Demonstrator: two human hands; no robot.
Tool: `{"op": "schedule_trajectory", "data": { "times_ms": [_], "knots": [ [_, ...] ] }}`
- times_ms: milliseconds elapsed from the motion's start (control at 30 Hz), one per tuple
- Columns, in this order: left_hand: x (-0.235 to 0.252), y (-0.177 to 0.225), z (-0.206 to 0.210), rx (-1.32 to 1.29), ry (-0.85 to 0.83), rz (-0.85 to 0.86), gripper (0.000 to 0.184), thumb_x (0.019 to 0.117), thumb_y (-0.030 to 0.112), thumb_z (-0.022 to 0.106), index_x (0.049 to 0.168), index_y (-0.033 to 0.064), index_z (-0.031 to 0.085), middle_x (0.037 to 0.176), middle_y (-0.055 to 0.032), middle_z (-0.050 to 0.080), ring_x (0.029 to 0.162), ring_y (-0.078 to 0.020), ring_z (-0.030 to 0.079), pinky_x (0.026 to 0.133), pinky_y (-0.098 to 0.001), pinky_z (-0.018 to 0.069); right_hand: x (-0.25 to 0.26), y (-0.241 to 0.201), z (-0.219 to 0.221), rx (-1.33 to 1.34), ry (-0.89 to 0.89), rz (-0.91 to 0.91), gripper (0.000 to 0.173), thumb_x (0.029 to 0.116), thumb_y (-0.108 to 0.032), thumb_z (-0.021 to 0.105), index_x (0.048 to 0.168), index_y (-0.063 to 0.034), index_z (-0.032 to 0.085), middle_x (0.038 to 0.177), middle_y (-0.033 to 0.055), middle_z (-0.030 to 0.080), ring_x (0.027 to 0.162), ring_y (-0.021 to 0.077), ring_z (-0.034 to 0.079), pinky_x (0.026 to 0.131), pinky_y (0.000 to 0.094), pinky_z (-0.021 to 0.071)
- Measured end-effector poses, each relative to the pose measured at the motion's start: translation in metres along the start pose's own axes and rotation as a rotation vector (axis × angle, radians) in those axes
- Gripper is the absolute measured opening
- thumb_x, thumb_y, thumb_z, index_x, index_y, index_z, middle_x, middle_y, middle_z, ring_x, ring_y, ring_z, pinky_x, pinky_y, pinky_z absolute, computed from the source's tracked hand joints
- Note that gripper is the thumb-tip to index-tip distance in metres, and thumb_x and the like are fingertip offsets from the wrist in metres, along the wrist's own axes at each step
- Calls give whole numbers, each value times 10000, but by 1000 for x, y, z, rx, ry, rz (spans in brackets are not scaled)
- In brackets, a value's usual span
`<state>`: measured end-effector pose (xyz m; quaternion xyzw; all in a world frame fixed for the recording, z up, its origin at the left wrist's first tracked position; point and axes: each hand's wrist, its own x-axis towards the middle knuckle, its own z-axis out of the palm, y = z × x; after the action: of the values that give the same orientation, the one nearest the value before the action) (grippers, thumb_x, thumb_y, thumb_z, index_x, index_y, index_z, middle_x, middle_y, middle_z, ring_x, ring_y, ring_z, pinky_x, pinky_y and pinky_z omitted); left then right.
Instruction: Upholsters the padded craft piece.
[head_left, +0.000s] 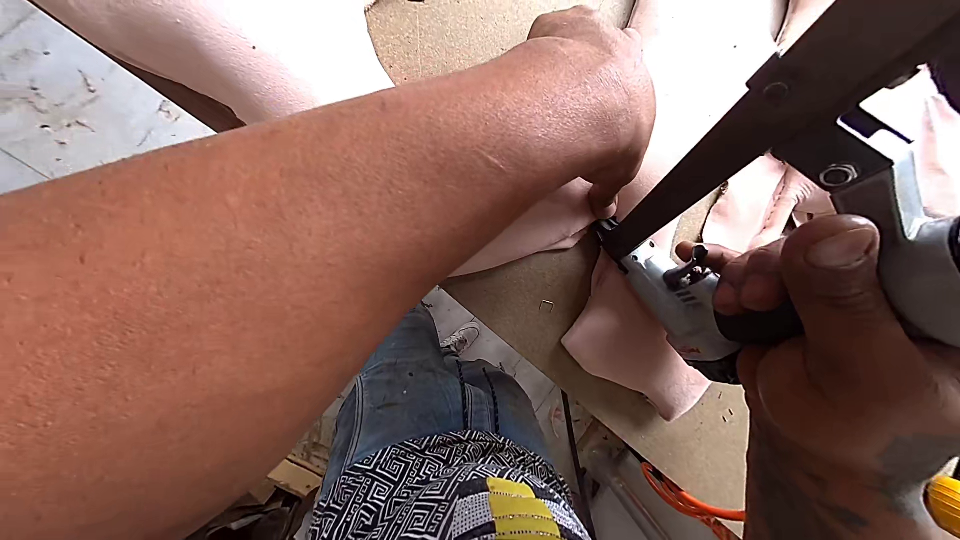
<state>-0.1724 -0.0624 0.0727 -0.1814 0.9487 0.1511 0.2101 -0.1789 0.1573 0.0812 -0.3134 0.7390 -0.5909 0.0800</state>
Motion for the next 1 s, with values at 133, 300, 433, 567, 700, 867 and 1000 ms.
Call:
{"op": "schedule_trajectory", "data": {
  "times_ms": [133,300,433,567,700,867,1000],
  "knots": [
    [1,1,1,-7,12,-19,1283,582,655,863,1551,-6,342,1150,-230,651,1094,-410,626,848,-611,498,-1,1,2,31,25,-14,252,927,-232,774,1022,-114,571,725,11,631,615,204,662,626,424,636],
    [-8,-2,7,-56,41,-18,1196,579,651,861,1487,9,421,1077,-228,660,1014,-422,643,784,-633,501,0,-9,-7,-37,-42,-23,204,945,-228,755,1032,-121,604,765,3,659,631,186,671,588,379,622],
    [-14,-13,24,-158,106,-11,1092,586,681,863,1429,129,444,1126,-175,632,1037,-392,648,763,-599,525,-7,-18,-39,-74,-33,9,225,929,-320,768,978,-155,622,678,-23,605,578,175,634,665,475,643],
    [-13,-15,28,-189,116,1,1079,585,688,862,1413,132,451,1168,-168,611,1078,-383,634,788,-587,525,3,-14,-31,-43,-79,-31,212,963,-329,730,964,-166,593,695,-21,619,603,183,651,691,470,640],
    [-13,-16,27,-199,107,1,1097,581,685,864,1441,158,432,1151,-159,611,1049,-370,638,758,-577,519,5,-6,-18,-95,-66,-59,239,940,-289,762,1023,-139,595,761,-4,657,647,189,680,636,402,636],
    [-12,-18,28,-199,118,17,1084,589,691,853,1436,160,435,1164,-153,608,1066,-368,633,777,-571,516,5,-7,-9,-159,-20,-67,277,925,-269,780,1058,-133,579,776,-7,659,643,186,685,618,389,640],
    [-15,-36,25,-243,97,128,986,701,749,771,1415,132,486,1144,-119,639,1080,-327,638,866,-586,514,8,-4,-9,-158,-17,-76,297,914,-261,793,1054,-114,577,780,16,652,655,217,684,644,439,641]
  ]
}}
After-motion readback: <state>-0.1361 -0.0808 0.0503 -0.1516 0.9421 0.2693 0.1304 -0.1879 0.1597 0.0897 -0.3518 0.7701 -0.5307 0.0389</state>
